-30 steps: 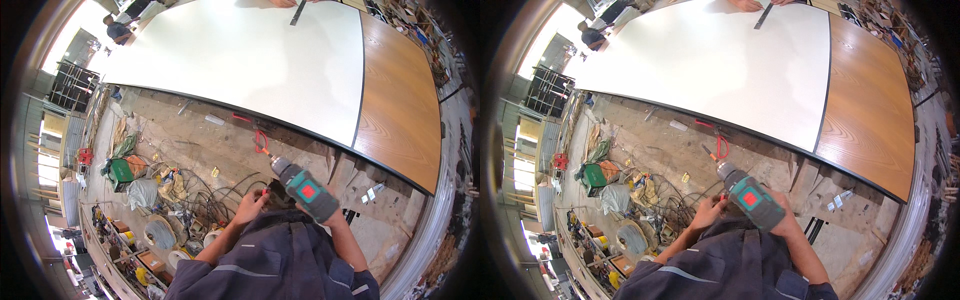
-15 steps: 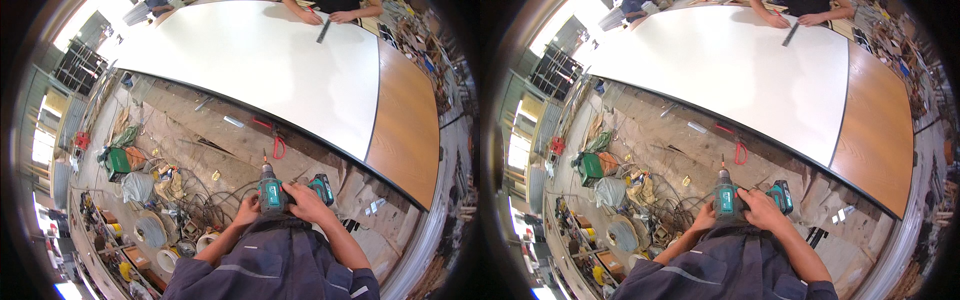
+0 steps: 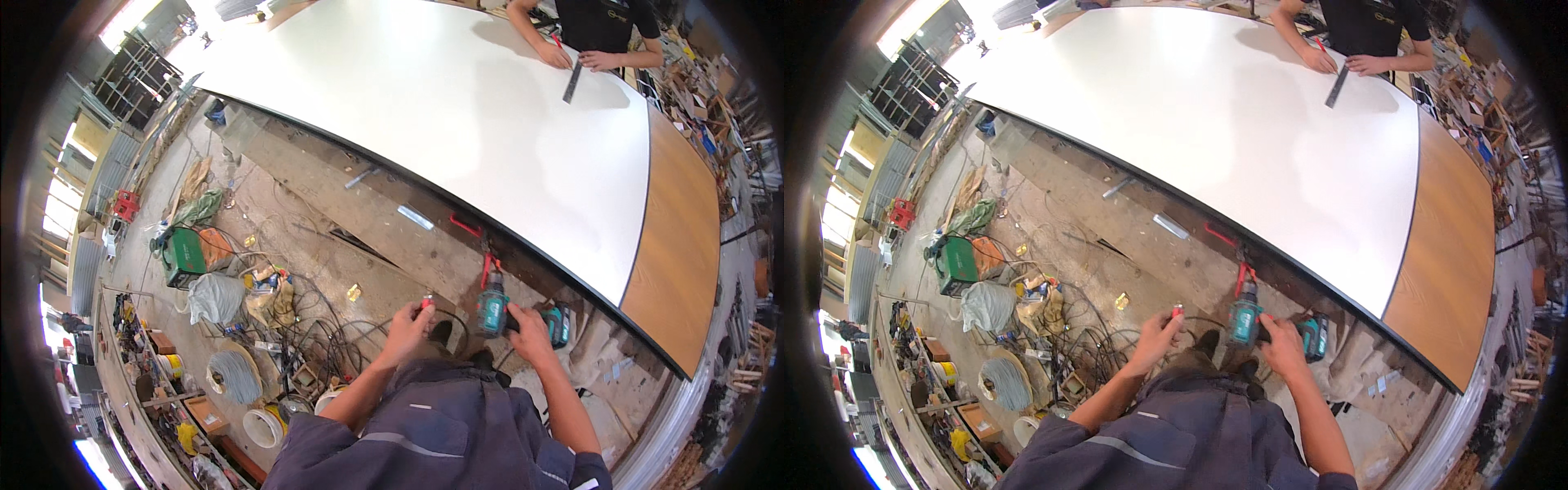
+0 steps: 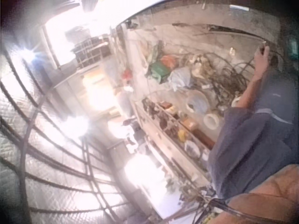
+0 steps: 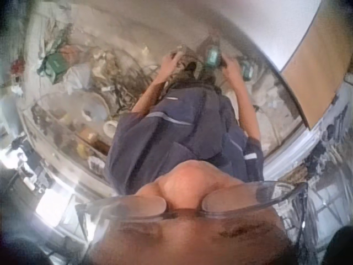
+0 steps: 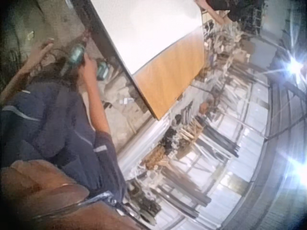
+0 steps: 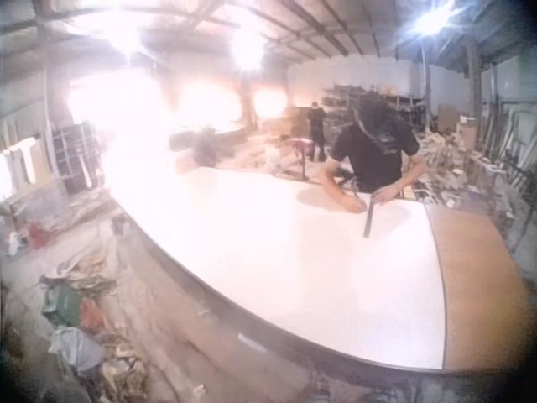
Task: The person assembles a large tabletop by attaching a wooden panel to a white surface using a nail gun and a cordless drill. They position the panel, secure it with fasteners, and later flip the unit to attach a metal bracket to the underside.
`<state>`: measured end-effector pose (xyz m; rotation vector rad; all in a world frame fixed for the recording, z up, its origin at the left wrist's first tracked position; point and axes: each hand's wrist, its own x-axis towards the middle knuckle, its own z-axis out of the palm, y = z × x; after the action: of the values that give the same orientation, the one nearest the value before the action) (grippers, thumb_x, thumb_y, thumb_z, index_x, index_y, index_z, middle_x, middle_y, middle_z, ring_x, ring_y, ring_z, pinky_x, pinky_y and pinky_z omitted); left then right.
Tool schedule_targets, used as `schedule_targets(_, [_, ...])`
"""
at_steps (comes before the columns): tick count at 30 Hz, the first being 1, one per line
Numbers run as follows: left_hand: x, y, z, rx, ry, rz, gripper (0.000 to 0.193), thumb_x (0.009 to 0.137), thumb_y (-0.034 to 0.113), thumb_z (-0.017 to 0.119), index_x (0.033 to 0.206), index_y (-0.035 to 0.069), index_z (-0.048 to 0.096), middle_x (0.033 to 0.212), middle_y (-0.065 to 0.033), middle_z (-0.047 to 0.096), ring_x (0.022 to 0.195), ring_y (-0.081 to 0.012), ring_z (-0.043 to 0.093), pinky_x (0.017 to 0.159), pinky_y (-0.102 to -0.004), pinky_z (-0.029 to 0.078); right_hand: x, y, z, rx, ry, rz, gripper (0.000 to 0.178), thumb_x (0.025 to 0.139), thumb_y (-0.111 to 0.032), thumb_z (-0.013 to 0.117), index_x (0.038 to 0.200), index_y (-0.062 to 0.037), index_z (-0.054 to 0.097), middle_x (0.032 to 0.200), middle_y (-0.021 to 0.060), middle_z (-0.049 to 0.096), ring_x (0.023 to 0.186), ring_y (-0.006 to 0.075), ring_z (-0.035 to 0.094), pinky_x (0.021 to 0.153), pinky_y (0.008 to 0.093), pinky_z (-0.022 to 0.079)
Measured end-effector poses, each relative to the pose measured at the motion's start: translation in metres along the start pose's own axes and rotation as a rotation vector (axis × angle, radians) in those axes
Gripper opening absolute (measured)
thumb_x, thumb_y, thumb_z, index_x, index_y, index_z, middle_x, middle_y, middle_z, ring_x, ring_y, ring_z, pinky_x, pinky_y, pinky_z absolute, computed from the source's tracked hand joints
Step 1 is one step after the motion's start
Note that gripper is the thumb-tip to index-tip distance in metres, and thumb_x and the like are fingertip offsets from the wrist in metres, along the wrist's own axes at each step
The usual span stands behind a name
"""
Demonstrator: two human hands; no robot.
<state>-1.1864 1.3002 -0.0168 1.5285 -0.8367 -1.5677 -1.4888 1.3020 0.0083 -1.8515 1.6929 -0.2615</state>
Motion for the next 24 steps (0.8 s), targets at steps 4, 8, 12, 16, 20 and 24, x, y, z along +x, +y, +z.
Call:
schedule_targets(4, [0.044,0.011,0.001,0.224,-0.046,0.119,0.041,0.1,0.033,0.066,0.113,-0.005,0.066,0.083,-0.0053,0.067,0.071,-0.0099,0.061,0.061,-0.0266,0.049,0.002,0.016,-0.004,-0.044,0.011,0.029,0.065,0.071,-0.003,0.069,0.136,-0.0059,0.06,0.126,0.0235,0.061,0.119,0.0439,0.056,0.105,0.0481,0.045])
schedule_targets(8, [0.082,-0.002,0.013,0.35,-0.012,0.317,0.041,0.097,0.031,0.07,0.113,-0.006,0.067,0.083,-0.0087,0.069,0.074,-0.012,0.063,0.064,-0.0297,0.051,0.0,0.031,0.015,-0.063,0.067,0.054,0.065,0.069,-0.002,0.071,0.134,-0.0065,0.062,0.125,0.023,0.062,0.12,0.0442,0.054,0.106,0.0488,0.044])
schedule_targets(12, [0.092,0.005,0.028,0.347,-0.032,0.243,0.04,0.093,0.029,0.074,0.108,-0.007,0.067,0.09,-0.0174,0.072,0.082,-0.0245,0.07,0.075,-0.0372,0.054,0.002,0.032,0.016,-0.021,0.059,0.099,0.066,0.069,-0.002,0.072,0.135,-0.0065,0.062,0.127,0.0237,0.061,0.122,0.0442,0.053,0.108,0.0486,0.043])
schedule_targets(16, [0.094,0.008,0.03,0.334,-0.076,0.112,0.039,0.091,0.028,0.075,0.108,-0.006,0.066,0.093,-0.0191,0.072,0.086,-0.0276,0.072,0.078,-0.039,0.055,0.003,0.038,0.019,-0.015,0.077,0.072,0.065,0.066,0.0,0.071,0.13,-0.0021,0.064,0.124,0.0234,0.063,0.12,0.0427,0.056,0.108,0.0466,0.044])
schedule_targets(20, [0.099,-0.01,0.024,0.319,-0.035,0.129,0.039,0.089,0.027,0.076,0.106,-0.006,0.065,0.092,-0.0192,0.072,0.085,-0.0274,0.071,0.078,-0.0393,0.055,0.011,0.025,0.017,-0.007,0.076,0.074,0.064,0.066,0.001,0.071,0.129,-0.0005,0.064,0.124,0.0236,0.063,0.119,0.0418,0.057,0.108,0.0457,0.044])
schedule_targets(24, [0.11,-0.016,0.022,0.323,-0.033,0.109,0.04,0.089,0.027,0.077,0.109,-0.005,0.062,0.091,-0.0175,0.072,0.078,-0.0242,0.07,0.069,-0.0374,0.054,0.024,0.019,0.029,0.008,0.124,0.035,0.063,0.066,0.001,0.071,0.129,-0.0001,0.064,0.125,0.0232,0.063,0.12,0.0415,0.057,0.108,0.0453,0.044])
